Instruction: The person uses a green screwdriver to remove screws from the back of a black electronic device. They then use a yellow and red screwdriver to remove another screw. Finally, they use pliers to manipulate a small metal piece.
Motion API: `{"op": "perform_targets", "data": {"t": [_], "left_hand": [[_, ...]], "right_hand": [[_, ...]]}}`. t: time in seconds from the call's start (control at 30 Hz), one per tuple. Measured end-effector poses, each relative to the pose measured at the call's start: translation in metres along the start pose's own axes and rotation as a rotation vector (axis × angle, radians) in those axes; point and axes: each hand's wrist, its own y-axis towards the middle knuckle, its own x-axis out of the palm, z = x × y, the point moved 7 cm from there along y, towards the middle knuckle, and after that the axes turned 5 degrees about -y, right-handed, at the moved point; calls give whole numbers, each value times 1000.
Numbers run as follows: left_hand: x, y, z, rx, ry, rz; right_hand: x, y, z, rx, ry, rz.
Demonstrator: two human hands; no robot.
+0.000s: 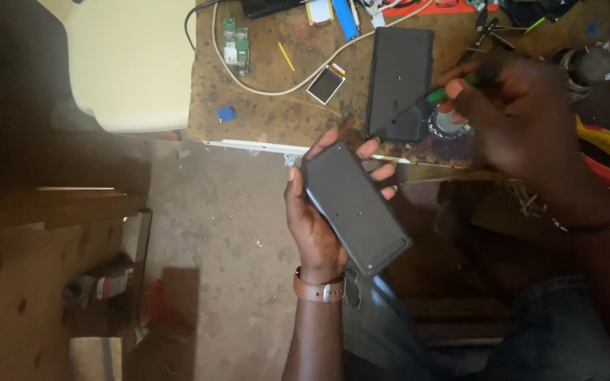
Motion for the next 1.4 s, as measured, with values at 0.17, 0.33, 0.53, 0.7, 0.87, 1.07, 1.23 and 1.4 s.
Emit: {"op": "perform_targets", "data": {"t": [0.17,0.33,0.53,0.7,0.87,1.07,1.23,1.4], "left_hand": [[-5,1,-6,-32,-92,-44],[-6,-1,-17,-92,-125,-80],[9,-3,-24,-178,12,-99],[13,-3,-25,-178,-30,-134],[14,-3,-24,-162,-10,-114],[12,-4,-25,-168,84,-88],[11,-3,-25,-163,120,-87],[10,-3,-25,-160,80,-106]], "right_hand": [[-12,-9,11,32,134,66],[-13,-28,27,135,330,159],[-16,-48,-31,-76,185,74],[-8,-47,-60,110,-33,-34],[-2,-47,-54,12,50,-55],[-1,-45,-63,-19,25,-84],[1,-44,-68,-11,36,-79],[4,-44,-67,8,52,-78]]}}
